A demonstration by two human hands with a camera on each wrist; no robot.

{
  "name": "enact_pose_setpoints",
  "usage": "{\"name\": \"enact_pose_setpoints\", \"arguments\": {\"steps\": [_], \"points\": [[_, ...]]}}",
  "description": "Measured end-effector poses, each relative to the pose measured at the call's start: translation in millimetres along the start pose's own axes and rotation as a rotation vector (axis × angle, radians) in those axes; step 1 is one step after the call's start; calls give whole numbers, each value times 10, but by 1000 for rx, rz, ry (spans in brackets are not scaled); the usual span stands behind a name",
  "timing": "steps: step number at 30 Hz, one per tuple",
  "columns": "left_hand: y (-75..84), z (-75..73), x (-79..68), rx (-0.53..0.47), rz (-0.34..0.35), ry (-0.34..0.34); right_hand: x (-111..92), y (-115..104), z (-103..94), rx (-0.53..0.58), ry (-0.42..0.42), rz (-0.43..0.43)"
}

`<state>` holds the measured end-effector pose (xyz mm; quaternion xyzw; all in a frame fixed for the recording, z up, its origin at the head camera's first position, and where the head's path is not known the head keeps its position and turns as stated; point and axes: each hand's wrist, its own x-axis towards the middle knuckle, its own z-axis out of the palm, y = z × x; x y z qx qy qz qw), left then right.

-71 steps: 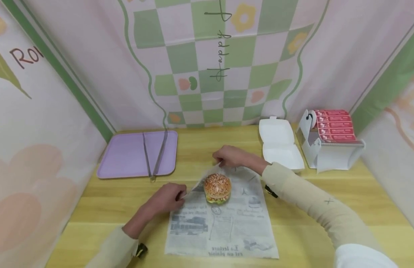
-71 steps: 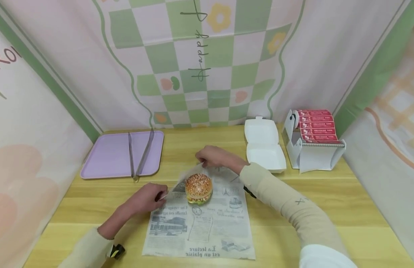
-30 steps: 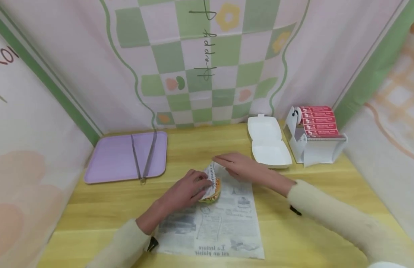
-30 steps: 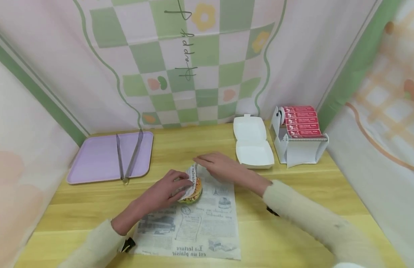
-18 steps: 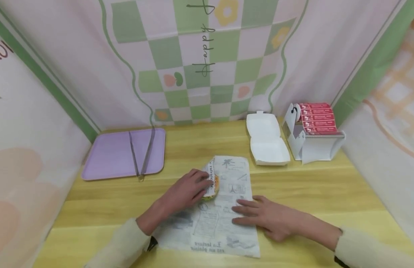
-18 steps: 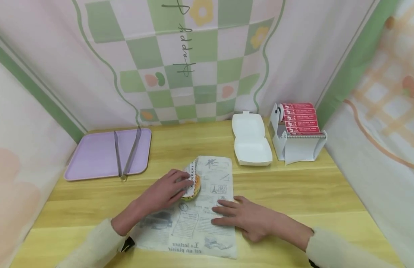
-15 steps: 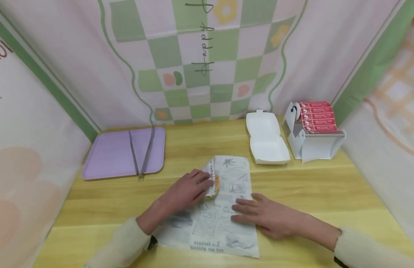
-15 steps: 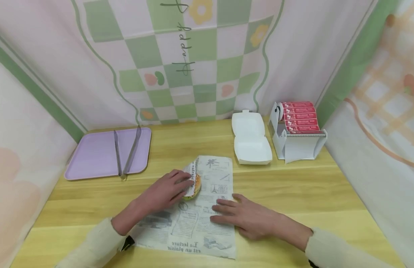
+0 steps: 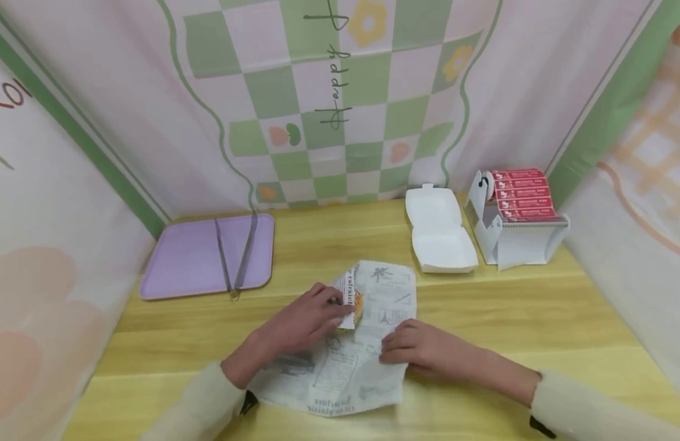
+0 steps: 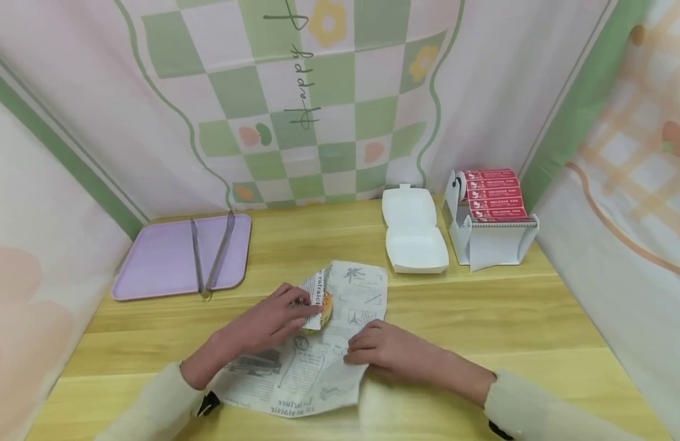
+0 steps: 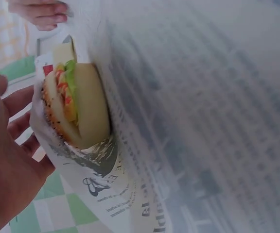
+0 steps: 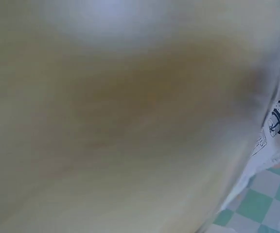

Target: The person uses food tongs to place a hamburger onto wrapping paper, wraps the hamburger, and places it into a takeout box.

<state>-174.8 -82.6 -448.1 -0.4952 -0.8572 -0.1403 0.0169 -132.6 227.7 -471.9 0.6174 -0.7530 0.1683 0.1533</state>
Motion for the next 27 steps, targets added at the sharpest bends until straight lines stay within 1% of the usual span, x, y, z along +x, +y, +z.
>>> {"name": "enact_pose_setpoints", "arguments": {"steps": [3, 5, 10, 13, 17, 19, 21, 25, 27], "points": [[-15, -7, -3, -40, -1, 24, 100, 23, -36, 142, 65, 81], [-28, -7, -2, -49, -1, 40, 184, 35, -61, 200, 96, 127], [-62, -2, 31, -48, 3, 59, 385, 110, -71, 228, 119, 244], [-75, -9, 59, -50, -23, 37, 491, 199, -59, 278, 146, 325], [-99, -13, 73, -33, -40, 21, 645, 333, -71, 340, 188, 382], [-109, -14, 59, -56, -46, 34, 726, 398, -80, 344, 175, 396], [-118, -11, 35, -137, -80, 44, 813, 456, -88, 338, 139, 423], [-142, -13, -1, -425, -181, 55, 975, 573, -86, 346, 74, 517], [-162, 0, -10, -533, -208, 59, 1037, 625, -73, 339, 54, 555]]}}
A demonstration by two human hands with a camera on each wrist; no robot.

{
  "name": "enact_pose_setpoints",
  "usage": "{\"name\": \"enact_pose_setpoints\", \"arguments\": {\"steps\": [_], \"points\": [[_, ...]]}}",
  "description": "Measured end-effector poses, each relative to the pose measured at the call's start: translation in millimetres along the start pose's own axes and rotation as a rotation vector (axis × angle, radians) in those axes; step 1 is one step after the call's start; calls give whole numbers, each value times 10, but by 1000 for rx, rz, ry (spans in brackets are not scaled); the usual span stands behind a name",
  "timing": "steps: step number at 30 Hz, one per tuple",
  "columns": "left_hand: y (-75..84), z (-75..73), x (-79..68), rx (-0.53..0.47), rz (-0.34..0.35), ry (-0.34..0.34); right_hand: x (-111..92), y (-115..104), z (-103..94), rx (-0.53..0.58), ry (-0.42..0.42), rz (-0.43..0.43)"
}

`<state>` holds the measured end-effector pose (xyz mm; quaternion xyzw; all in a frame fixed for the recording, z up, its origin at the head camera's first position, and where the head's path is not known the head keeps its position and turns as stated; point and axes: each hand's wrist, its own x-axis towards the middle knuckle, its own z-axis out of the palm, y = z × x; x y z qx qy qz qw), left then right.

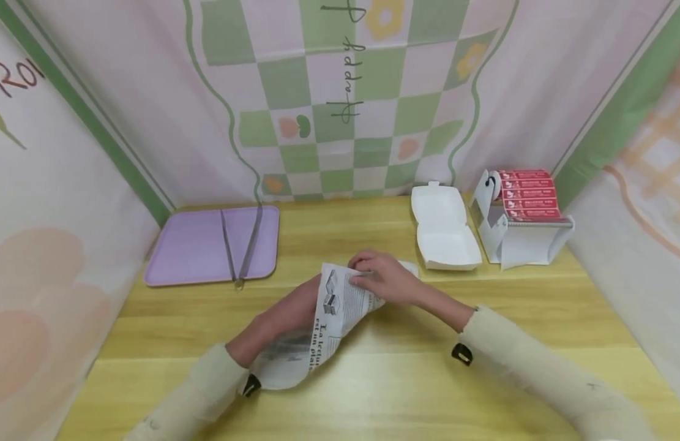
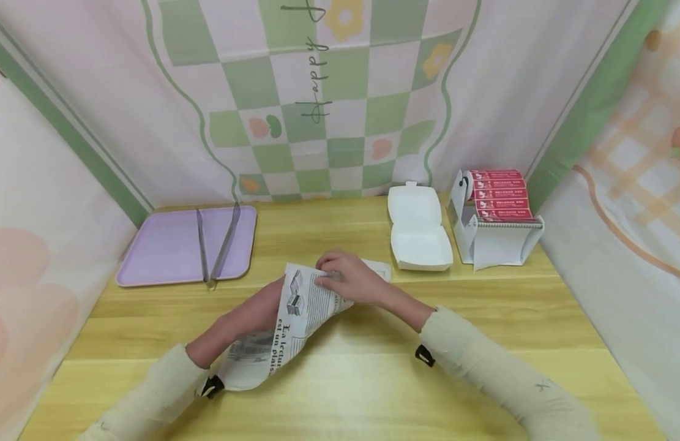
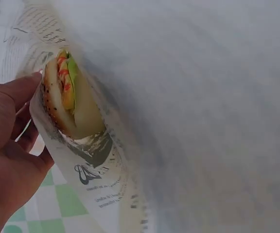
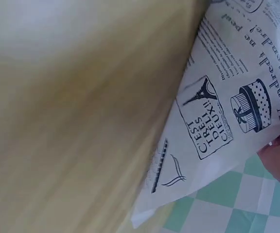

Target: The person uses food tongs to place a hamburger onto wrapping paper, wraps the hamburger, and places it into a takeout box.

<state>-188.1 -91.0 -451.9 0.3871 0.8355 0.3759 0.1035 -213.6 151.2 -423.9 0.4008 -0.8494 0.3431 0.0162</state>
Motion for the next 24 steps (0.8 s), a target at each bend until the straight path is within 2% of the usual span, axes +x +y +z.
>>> {"name": "enact_pose_setpoints", "arguments": {"steps": [3, 8, 12, 15, 18, 21, 24], "points": [[-47, -1, 0, -53, -10, 4, 96, 31, 2, -20, -26, 29], [-105, -24, -32, -62, -31, 13, 204, 122, 37, -9, -117, 74], [-115, -62, -123, -102, -73, 51, 235, 178, 61, 18, -168, 111], [-93, -78, -273, -145, -114, 112, 258, 178, 49, 13, -183, 110], [-38, -64, -484, -200, -154, 154, 307, 167, 37, -12, -200, 81], [58, -15, -684, -272, -196, 143, 363, 150, 29, -36, -222, 54], [177, 87, -799, -295, -258, 99, 398, 149, 39, -63, -261, 53]]}}
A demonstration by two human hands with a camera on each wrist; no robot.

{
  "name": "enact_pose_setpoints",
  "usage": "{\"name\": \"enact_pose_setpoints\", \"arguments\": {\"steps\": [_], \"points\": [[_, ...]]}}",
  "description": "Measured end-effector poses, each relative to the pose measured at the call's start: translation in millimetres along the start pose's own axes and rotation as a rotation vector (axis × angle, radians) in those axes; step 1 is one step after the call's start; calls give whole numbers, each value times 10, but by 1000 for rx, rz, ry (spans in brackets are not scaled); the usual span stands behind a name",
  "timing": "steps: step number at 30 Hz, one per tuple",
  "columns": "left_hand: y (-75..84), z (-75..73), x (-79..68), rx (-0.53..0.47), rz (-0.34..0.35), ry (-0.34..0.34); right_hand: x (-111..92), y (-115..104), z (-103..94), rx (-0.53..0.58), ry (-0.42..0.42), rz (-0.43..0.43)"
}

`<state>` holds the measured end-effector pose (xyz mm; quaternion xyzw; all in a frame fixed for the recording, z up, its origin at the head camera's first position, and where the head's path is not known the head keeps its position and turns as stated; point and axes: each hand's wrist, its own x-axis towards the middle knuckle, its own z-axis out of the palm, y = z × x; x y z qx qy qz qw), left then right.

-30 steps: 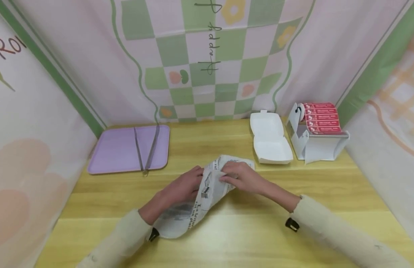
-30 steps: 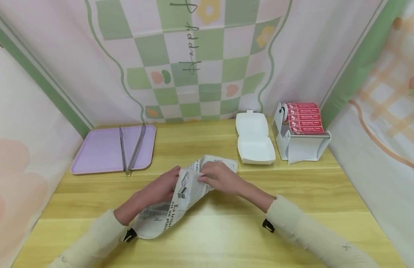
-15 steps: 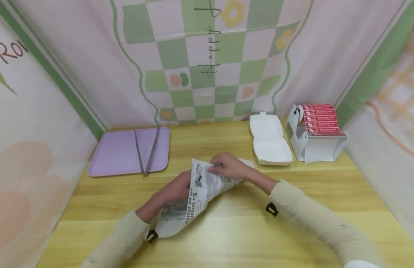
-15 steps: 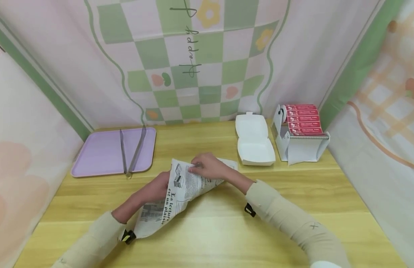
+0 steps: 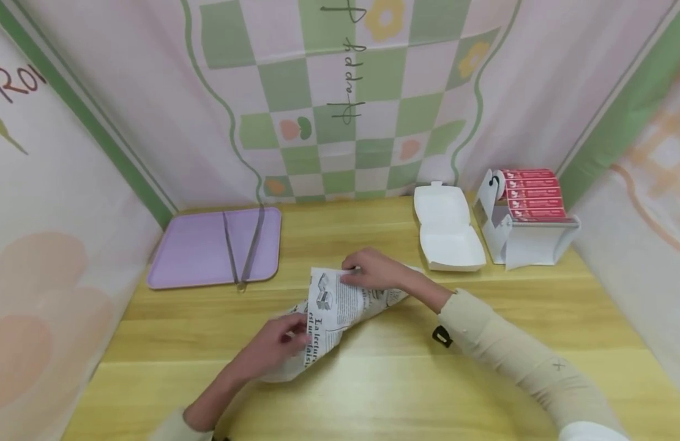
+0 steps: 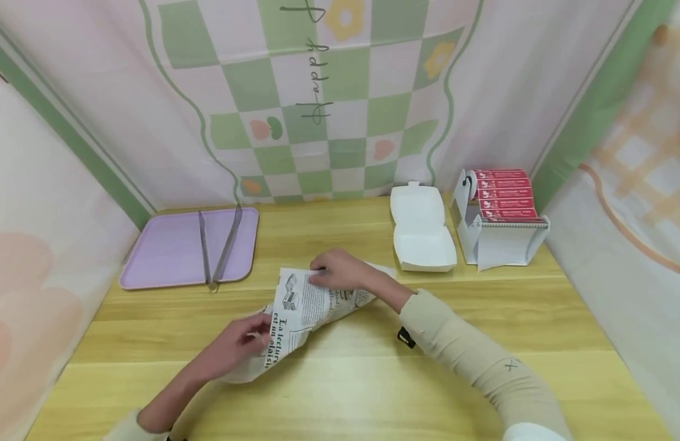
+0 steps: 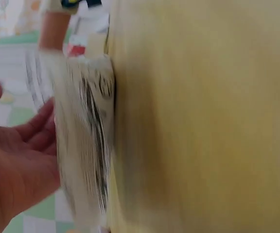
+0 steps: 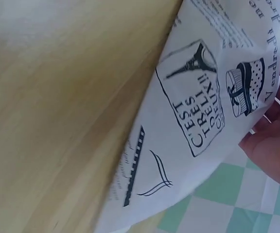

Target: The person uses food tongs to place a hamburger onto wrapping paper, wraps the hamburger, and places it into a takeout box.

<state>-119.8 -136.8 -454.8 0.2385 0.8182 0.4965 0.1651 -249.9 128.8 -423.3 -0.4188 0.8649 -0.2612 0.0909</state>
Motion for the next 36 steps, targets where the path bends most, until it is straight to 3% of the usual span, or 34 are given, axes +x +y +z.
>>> {"name": "enact_pose_setpoints", "arguments": {"steps": [4, 8, 11, 18, 25, 32, 36], "points": [[40, 196, -102, 30, -82, 5, 50, 7, 46, -37, -36, -6], [-1, 313, -130, 2, -92, 77, 73, 14, 90, -52, -34, -37], [-65, 322, -157, -9, -87, 87, 72, 11, 117, -55, -37, -48], [-224, 248, -229, -93, -142, 14, 62, -14, 159, -56, -57, -14], [-214, 263, -81, -237, -126, -8, 55, -33, 158, -61, -52, -25], [-234, 138, -125, -165, -194, -106, 44, -55, 159, -88, -55, -30], [-130, -66, -215, 56, -206, -61, 51, -65, 160, -102, -54, -38]]}}
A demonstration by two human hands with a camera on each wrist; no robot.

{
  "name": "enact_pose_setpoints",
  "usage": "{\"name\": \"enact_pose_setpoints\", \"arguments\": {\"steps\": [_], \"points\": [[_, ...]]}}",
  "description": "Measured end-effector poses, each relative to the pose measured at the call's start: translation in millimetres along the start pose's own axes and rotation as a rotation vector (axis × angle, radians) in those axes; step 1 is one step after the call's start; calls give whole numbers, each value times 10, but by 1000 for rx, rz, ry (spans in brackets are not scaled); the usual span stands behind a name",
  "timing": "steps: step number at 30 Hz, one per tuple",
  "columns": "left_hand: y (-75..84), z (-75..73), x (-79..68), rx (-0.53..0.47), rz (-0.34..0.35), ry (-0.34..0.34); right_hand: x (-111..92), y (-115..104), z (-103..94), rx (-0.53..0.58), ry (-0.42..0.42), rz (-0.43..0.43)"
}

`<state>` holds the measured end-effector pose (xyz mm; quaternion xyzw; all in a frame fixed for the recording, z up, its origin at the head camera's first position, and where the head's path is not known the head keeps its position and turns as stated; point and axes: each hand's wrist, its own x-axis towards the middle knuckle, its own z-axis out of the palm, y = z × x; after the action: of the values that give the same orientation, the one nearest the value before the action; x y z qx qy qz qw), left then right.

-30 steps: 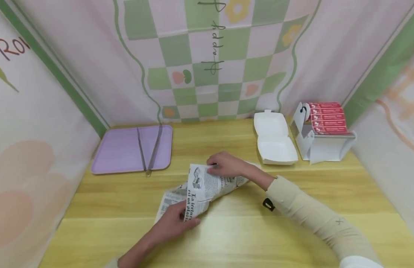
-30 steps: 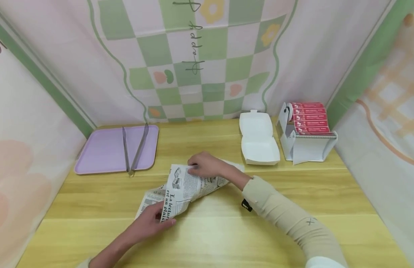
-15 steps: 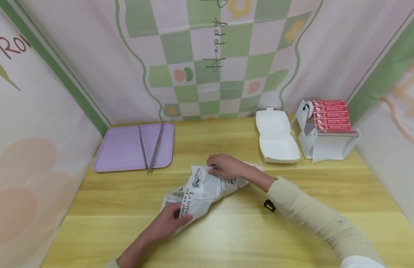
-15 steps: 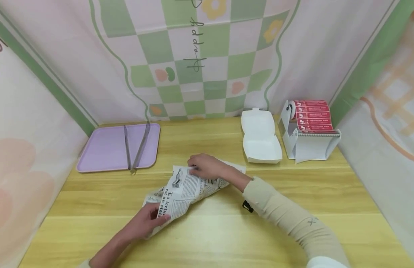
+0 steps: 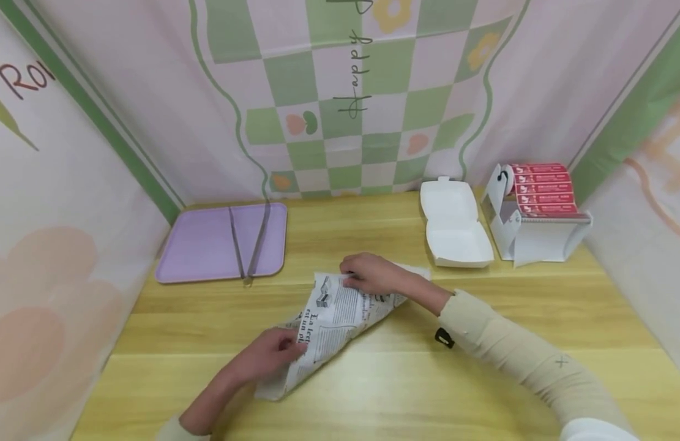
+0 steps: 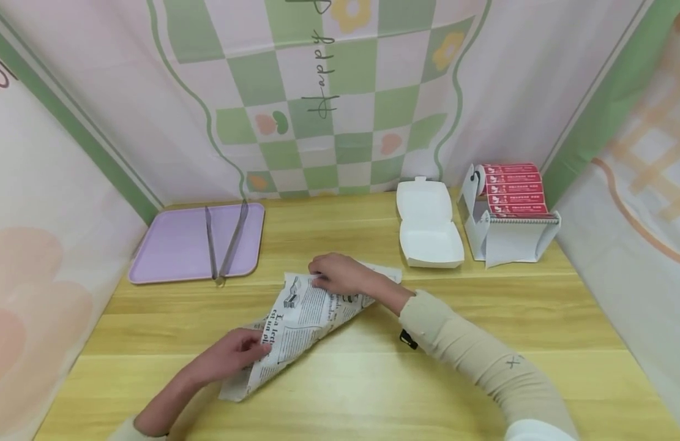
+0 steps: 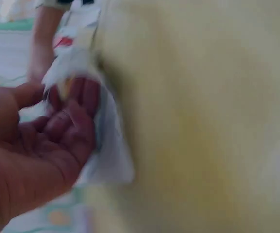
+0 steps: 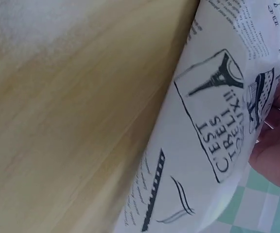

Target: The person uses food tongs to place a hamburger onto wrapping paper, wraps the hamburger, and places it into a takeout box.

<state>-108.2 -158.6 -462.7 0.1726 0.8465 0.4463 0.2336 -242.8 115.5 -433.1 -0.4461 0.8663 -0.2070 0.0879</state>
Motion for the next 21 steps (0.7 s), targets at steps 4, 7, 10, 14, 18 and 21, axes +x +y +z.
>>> {"name": "enact_pose_setpoints", "arguments": {"steps": [4, 7, 10, 14, 18, 21], "points": [[344, -136, -84, 284, 33, 242, -24, 31, 16, -4, -3, 14], [631, -76, 54, 487, 186, 376, -40, 57, 20, 8, 8, 32], [765, 84, 353, 730, 357, 323, -61, 68, 10, 31, 19, 44], [736, 231, 651, 901, 380, 191, -119, 103, -40, 96, 39, 96], [683, 247, 721, 857, 326, 189, -351, 294, -226, 201, 96, 176], [664, 251, 749, 839, 362, 182, -654, 494, -375, 289, 54, 232]]}}
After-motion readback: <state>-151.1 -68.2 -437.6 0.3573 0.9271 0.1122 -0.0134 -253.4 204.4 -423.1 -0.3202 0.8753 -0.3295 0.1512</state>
